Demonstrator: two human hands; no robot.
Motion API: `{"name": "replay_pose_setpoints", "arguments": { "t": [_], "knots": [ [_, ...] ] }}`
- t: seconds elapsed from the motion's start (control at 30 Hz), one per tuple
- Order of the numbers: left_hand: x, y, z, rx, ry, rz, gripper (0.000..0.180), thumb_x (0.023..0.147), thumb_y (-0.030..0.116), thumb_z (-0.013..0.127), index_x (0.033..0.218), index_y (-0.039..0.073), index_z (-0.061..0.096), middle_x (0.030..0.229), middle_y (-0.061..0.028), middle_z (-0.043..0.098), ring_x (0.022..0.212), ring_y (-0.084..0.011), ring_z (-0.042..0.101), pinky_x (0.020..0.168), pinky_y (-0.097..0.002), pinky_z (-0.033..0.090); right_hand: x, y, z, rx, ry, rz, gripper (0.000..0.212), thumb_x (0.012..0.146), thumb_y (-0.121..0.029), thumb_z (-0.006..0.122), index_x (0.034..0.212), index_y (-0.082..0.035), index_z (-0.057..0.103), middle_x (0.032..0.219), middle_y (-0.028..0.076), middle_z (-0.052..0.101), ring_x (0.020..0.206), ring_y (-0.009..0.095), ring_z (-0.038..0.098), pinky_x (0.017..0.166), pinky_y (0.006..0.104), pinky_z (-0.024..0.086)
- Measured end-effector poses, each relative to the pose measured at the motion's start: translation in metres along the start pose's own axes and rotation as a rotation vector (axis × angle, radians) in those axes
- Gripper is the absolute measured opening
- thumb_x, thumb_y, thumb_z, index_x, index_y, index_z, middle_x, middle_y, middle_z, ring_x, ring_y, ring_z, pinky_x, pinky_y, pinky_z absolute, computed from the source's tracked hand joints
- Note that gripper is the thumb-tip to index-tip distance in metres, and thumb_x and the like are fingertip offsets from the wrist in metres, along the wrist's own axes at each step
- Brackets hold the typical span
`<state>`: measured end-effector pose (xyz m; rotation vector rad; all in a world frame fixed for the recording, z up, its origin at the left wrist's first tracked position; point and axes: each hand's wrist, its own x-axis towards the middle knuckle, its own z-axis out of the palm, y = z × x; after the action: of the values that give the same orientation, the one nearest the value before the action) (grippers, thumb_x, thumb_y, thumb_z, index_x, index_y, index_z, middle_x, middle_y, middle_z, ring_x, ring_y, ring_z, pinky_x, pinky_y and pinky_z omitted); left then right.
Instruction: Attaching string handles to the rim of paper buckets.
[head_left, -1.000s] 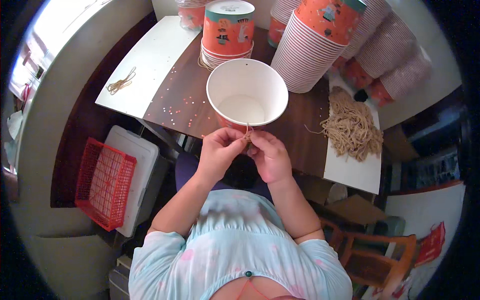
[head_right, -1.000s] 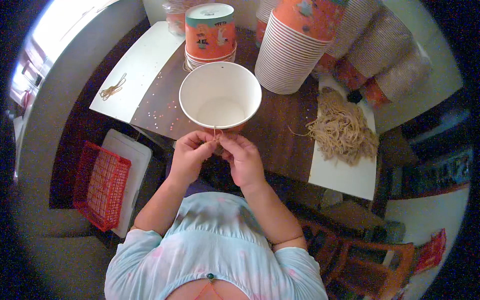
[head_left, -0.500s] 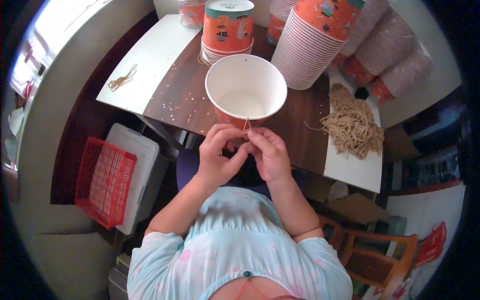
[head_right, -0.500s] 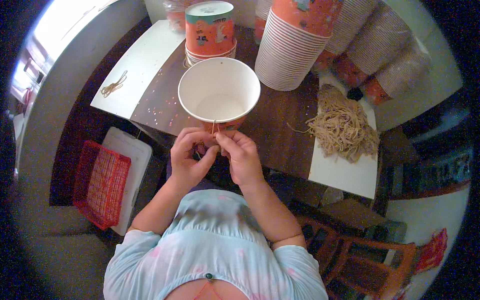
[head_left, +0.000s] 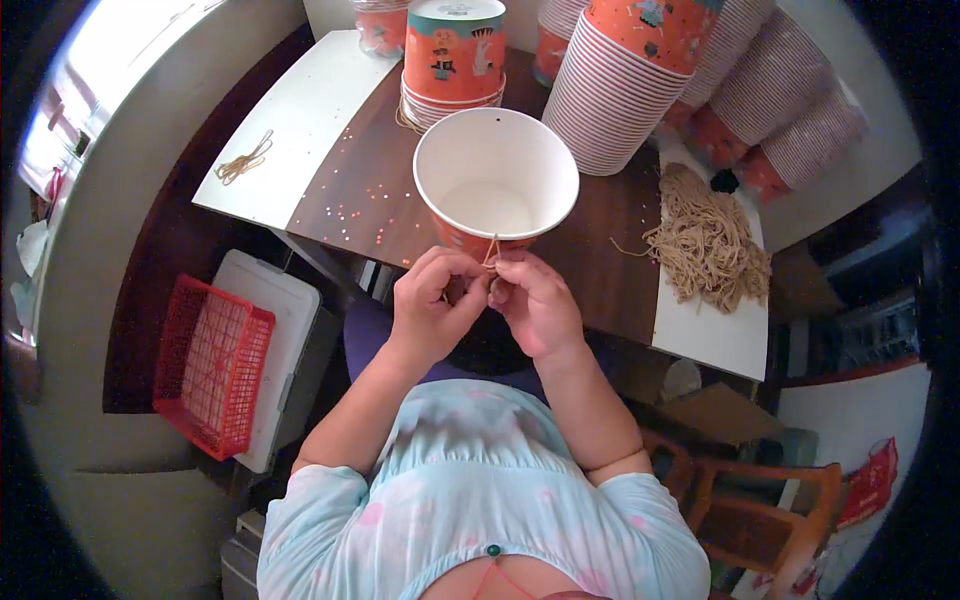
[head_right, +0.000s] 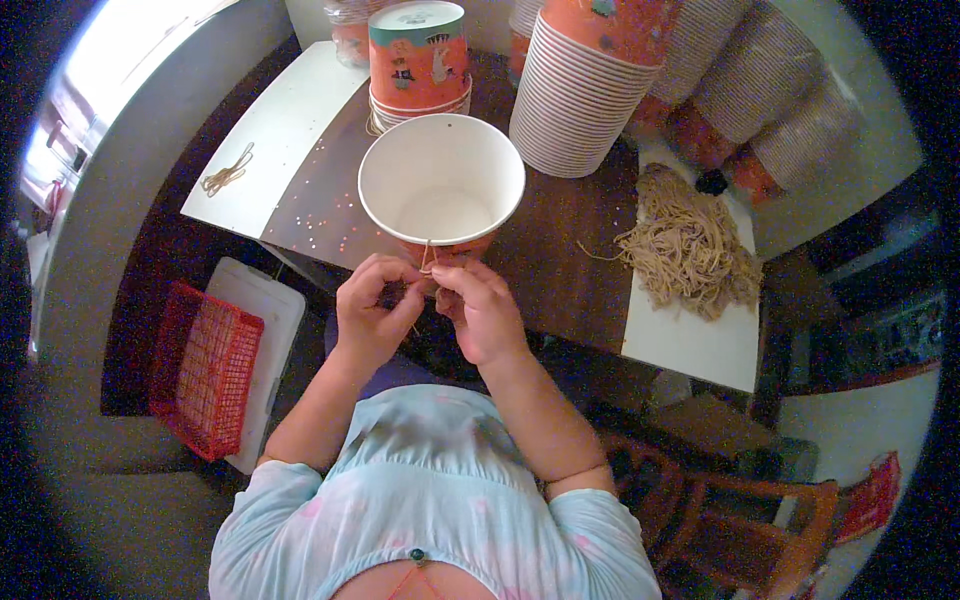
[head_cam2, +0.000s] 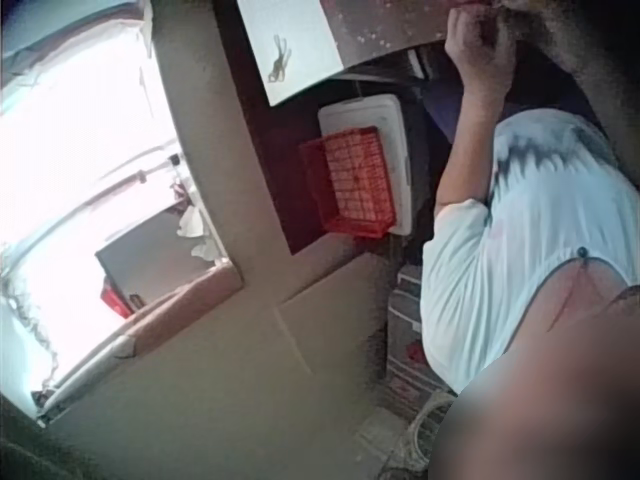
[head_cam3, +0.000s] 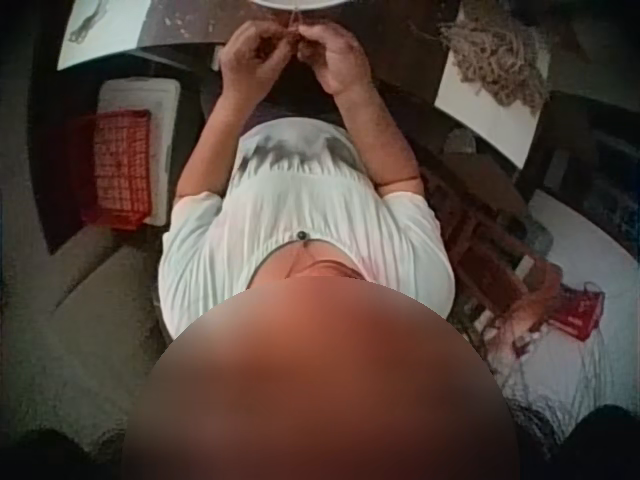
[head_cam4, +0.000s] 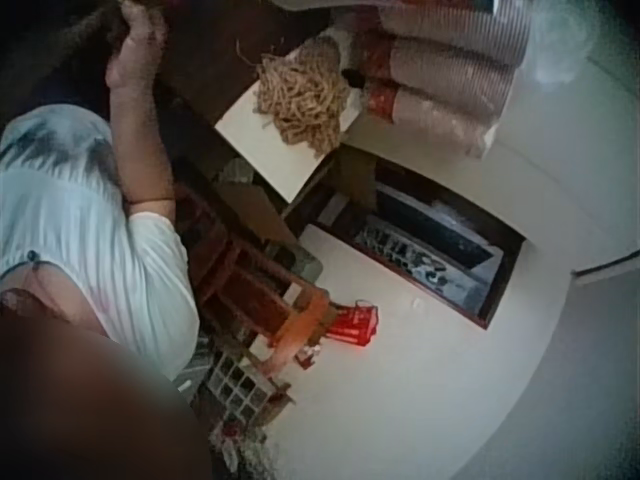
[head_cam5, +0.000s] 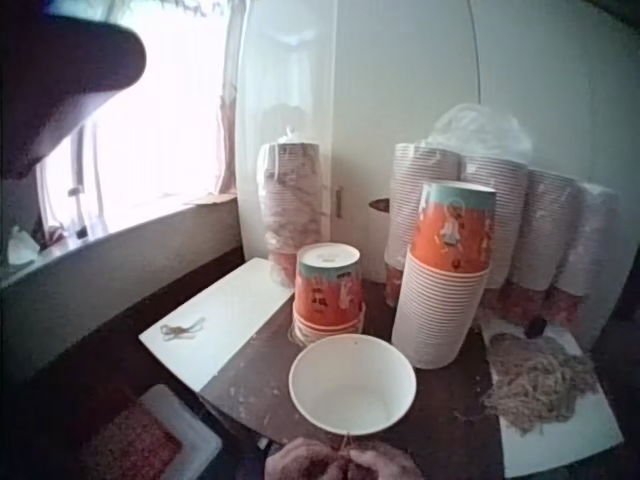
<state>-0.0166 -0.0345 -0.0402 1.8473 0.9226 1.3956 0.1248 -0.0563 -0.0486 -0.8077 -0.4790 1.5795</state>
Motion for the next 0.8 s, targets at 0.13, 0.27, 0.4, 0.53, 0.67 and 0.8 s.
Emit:
{"name": "replay_pose_setpoints", "arguments": {
  "t": [0.13, 0.27, 0.4, 0.53, 0.67, 0.8],
  "knots": [
    [0.002, -0.005, 0.001, -0.049, -0.013, -0.069, 0.01, 0.074, -0.002, 0.067, 0.08, 0.001, 0.059, 0.076, -0.0038, 0.059, 0.059, -0.0051, 0.056, 0.052, -0.0187, 0.045, 0.002, -0.002, 0.001, -0.005, 0.015, -0.009, 0.011, 0.082, -0.014, 0.061, 0.089, -0.007, 0.065, 0.075, -0.001, 0.062, 0.062, 0.007, 0.051, 0.056, 0.0212, 0.04],
    [0.002, -0.008, 0.0, -0.243, -0.004, -0.215, 0.008, 0.076, -0.001, 0.066, 0.08, 0.001, 0.058, 0.074, -0.0007, 0.059, 0.061, -0.0027, 0.055, 0.053, -0.0174, 0.044, 0.004, -0.008, -0.001, 0.07, 0.04, -0.014, 0.01, 0.082, -0.014, 0.06, 0.088, -0.007, 0.064, 0.077, 0.0, 0.063, 0.061, 0.007, 0.05, 0.055, 0.0212, 0.04],
    [0.004, -0.011, 0.001, -0.302, 0.026, -0.28, 0.008, 0.078, 0.001, 0.065, 0.08, 0.001, 0.057, 0.071, 0.0029, 0.059, 0.062, -0.0008, 0.053, 0.054, -0.0164, 0.043, 0.003, -0.015, -0.001, -0.057, 0.066, -0.079, 0.011, 0.083, -0.015, 0.06, 0.088, -0.006, 0.064, 0.077, 0.001, 0.063, 0.059, 0.007, 0.049, 0.054, 0.0211, 0.039],
    [0.006, -0.009, -0.001, -0.255, 0.002, -0.307, 0.008, 0.079, 0.001, 0.065, 0.079, 0.001, 0.057, 0.068, 0.0048, 0.056, 0.058, 0.0003, 0.049, 0.051, -0.0155, 0.039, -0.001, -0.024, 0.001, -0.432, 0.067, -0.229, 0.012, 0.085, -0.015, 0.06, 0.086, -0.004, 0.063, 0.078, 0.001, 0.063, 0.063, 0.007, 0.052, 0.058, 0.0222, 0.043],
    [0.005, -0.013, 0.002, -0.308, 0.032, -0.315, 0.008, 0.079, 0.002, 0.065, 0.078, 0.001, 0.057, 0.065, 0.0055, 0.054, 0.056, 0.001, 0.046, 0.049, -0.0152, 0.036, -0.003, -0.026, 0.006, -0.843, 0.14, -0.376, 0.014, 0.085, -0.014, 0.061, 0.087, 0.0, 0.061, 0.08, 0.006, 0.064, 0.071, 0.013, 0.058, 0.065, 0.0276, 0.047],
    [0.006, -0.017, 0.003, -0.3, 0.037, -0.293, 0.008, 0.079, 0.002, 0.065, 0.078, 0.001, 0.057, 0.064, 0.0057, 0.053, 0.055, 0.001, 0.045, 0.049, -0.0153, 0.036, -0.002, -0.025, 0.006, -1.041, 0.184, -0.527, 0.015, 0.085, -0.015, 0.061, 0.087, 0.001, 0.061, 0.082, 0.011, 0.064, 0.073, 0.021, 0.06, 0.066, 0.0323, 0.047]
  ]
}}
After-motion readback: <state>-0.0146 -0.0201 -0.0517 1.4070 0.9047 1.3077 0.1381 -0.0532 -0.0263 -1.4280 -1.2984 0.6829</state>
